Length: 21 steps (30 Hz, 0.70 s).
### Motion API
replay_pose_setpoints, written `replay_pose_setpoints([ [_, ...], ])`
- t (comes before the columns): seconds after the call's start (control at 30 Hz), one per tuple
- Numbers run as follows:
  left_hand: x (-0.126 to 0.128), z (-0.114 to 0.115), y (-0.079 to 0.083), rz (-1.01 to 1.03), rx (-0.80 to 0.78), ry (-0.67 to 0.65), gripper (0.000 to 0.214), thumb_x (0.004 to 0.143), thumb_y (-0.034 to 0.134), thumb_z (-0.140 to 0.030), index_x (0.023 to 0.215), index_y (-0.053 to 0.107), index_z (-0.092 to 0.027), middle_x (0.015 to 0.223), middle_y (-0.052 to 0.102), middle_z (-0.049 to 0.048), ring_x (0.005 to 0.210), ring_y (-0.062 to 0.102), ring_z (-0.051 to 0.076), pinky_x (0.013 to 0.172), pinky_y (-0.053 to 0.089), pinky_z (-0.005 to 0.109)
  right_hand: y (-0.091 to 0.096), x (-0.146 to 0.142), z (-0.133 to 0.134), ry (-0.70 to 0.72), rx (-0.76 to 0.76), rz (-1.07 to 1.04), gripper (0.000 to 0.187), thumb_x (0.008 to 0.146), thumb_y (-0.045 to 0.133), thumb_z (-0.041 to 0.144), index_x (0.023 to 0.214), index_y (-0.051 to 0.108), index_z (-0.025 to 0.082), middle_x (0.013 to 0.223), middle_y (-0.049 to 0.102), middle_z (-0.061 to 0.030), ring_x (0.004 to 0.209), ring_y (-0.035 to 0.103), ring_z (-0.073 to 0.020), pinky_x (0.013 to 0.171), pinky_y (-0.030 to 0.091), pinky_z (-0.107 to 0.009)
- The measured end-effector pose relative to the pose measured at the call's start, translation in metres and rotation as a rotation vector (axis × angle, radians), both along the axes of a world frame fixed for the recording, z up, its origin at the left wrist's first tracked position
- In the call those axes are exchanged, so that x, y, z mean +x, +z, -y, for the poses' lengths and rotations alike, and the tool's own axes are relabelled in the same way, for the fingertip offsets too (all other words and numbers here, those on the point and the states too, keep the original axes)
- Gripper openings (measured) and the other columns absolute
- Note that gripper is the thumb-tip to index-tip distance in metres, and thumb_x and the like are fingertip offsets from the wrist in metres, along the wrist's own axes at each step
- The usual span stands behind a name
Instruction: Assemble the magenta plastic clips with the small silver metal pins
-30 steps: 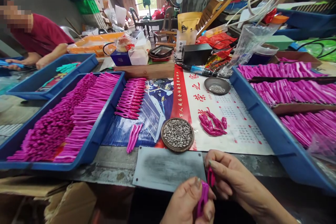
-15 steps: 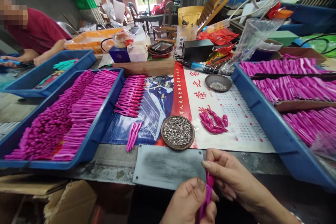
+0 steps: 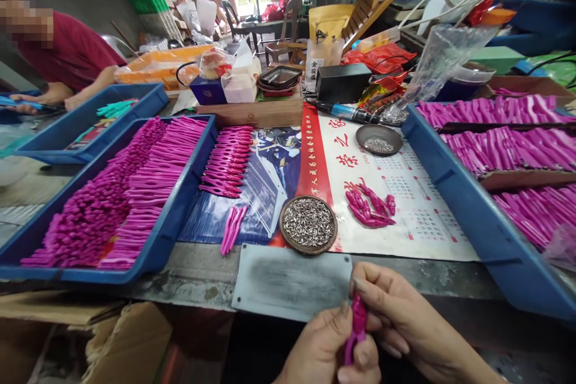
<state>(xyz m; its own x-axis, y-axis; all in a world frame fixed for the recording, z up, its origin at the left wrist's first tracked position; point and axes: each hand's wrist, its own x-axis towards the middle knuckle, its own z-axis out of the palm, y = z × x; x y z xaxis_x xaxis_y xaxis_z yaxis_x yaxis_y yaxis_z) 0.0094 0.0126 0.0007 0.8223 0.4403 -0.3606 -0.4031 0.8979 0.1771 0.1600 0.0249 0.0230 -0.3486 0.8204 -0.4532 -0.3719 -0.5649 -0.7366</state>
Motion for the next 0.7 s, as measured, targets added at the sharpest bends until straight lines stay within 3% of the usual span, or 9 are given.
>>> replay_pose_setpoints([
  [0.2,0.0,0.001,0.001,0.044,-0.064,-0.003,0.03,0.083,0.067,-0.046,0.089,0.061,-0.017,0.06,0.044,-0.0065,0.037,0.024,0.003,0.038,0.013,0.018,-0.003,0.001,-0.002,0.023,0.056,0.086,0.046,0.082,0.072,0.056,0.07,0.048,0.019,0.05,0.051,0.007,0.032,0.026,-0.0001,0.029,0.02,-0.01],
  [0.37,0.003,0.001,0.003,0.093,-0.107,0.039,0.034,0.076,0.074,-0.046,0.086,0.061,-0.017,0.059,0.043,-0.0077,0.037,0.026,0.002,0.038,0.012,0.018,-0.002,-0.002,-0.001,-0.023,0.054,0.05,0.046,0.083,0.072,0.056,0.07,0.047,0.019,0.049,0.049,0.0079,0.032,0.02,0.0002,0.029,0.015,-0.011],
  [0.53,0.006,0.0,-0.002,0.115,-0.021,0.074,0.035,0.077,0.073,-0.049,0.086,0.061,-0.018,0.057,0.045,-0.008,0.034,0.026,0.003,0.036,0.016,0.021,0.001,-0.003,-0.007,-0.001,0.063,0.014,0.042,0.086,0.071,0.051,0.07,0.049,0.019,0.05,0.047,0.0081,0.034,0.021,-0.0003,0.03,0.015,-0.01],
  [0.7,0.004,0.001,-0.003,0.06,0.022,0.131,0.04,0.072,0.074,-0.055,0.083,0.06,-0.019,0.052,0.046,-0.0082,0.031,0.021,0.004,0.034,0.015,0.023,0.004,-0.009,-0.02,0.101,0.041,-0.145,0.039,0.083,0.077,0.043,0.07,0.049,0.019,0.05,0.044,0.0083,0.035,0.029,-0.0017,0.033,0.024,-0.011],
])
